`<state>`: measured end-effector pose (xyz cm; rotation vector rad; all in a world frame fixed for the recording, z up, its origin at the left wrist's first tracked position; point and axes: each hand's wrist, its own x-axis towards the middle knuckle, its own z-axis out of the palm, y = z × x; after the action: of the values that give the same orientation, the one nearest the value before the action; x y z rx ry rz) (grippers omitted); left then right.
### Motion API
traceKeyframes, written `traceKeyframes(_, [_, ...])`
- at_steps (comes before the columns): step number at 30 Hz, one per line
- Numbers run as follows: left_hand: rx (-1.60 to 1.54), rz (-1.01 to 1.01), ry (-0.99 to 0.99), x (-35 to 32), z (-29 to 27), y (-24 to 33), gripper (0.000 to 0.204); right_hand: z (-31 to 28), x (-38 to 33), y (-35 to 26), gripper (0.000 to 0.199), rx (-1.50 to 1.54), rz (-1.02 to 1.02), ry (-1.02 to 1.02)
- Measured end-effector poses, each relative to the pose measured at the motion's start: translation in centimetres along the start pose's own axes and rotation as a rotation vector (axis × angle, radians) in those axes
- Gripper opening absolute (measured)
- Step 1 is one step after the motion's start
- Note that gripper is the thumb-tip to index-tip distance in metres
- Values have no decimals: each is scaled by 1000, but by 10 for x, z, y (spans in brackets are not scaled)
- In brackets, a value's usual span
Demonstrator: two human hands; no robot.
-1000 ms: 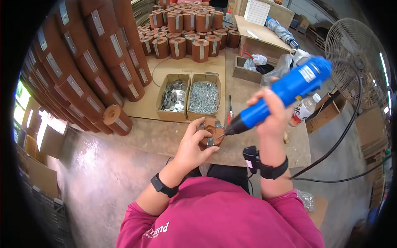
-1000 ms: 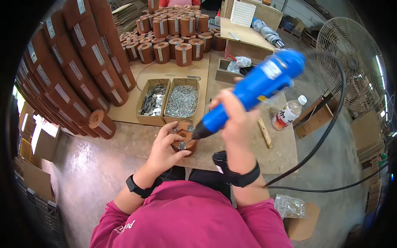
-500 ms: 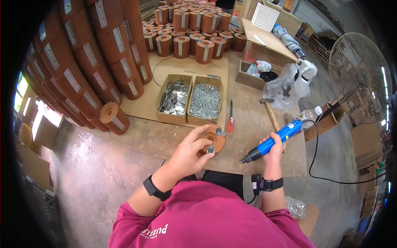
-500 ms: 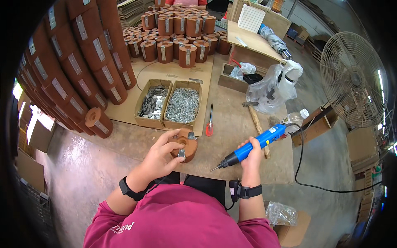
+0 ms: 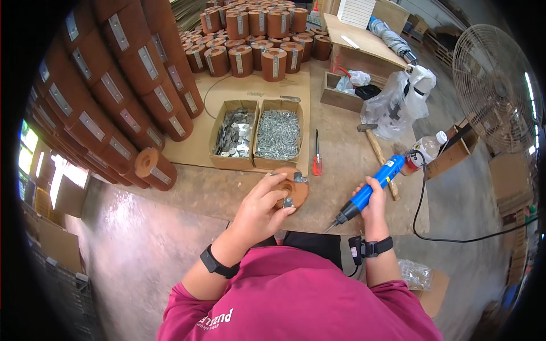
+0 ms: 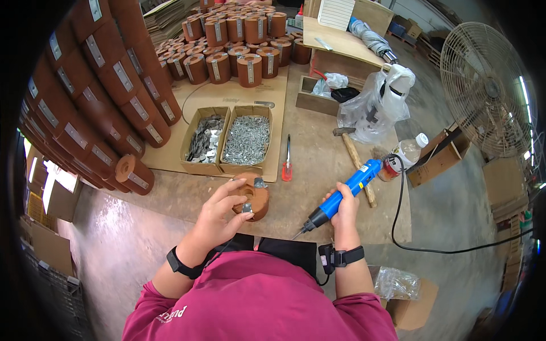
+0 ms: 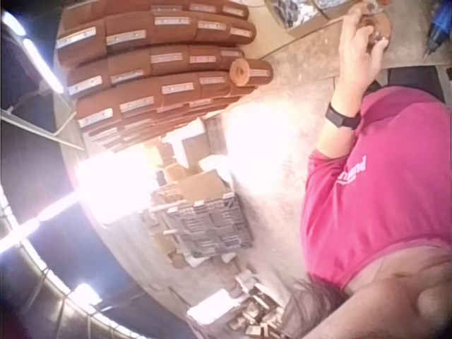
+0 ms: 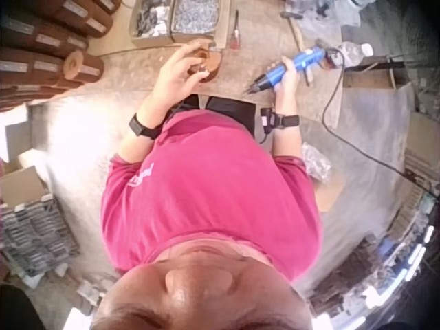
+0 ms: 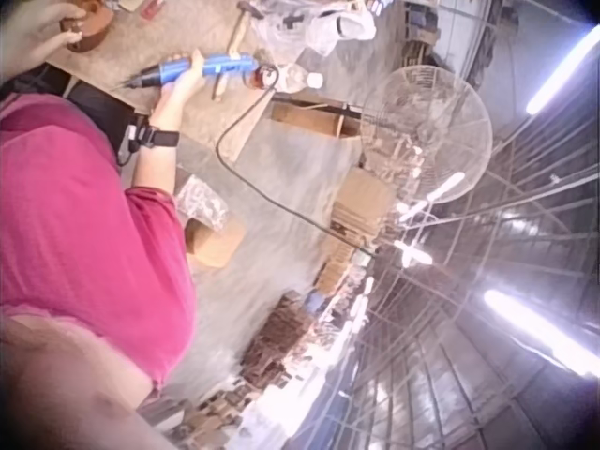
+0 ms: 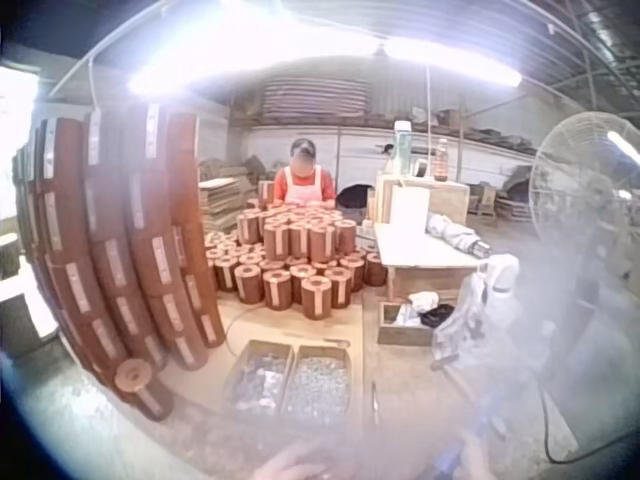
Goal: The person is using an electric screwdriver and a manual screwdriver to attach metal plates or components to cylindrical wooden furniture parts.
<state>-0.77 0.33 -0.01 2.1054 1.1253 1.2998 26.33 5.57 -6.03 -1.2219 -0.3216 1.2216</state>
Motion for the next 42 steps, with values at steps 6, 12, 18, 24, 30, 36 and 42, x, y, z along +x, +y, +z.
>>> traceKeyframes(6, [122,98,-48,-1,-3,0,26,3,-1,0,18,16,10,-9])
traceKeyframes(12, [123,100,-54,-2,-4,0,26,6,1,0,20,-19,6,-36])
traceKeyframes(18, [97,86,-72,3,5,7,29,-10,-2,-2,16,56,-31,21])
traceKeyframes(24, [220,-5,-33,7,-15,9,60,2,7,16,17,-25,27,-14])
traceKeyframes(30, [313,-87,-241,15,-17,3,59,5,3,7,22,14,-70,33])
traceKeyframes(36, [218,-1,-73,8,-10,-5,53,4,2,5,24,2,-83,29])
traceKeyframes(42, [271,-24,20,2,-9,-3,50,4,0,3,20,31,-12,-30])
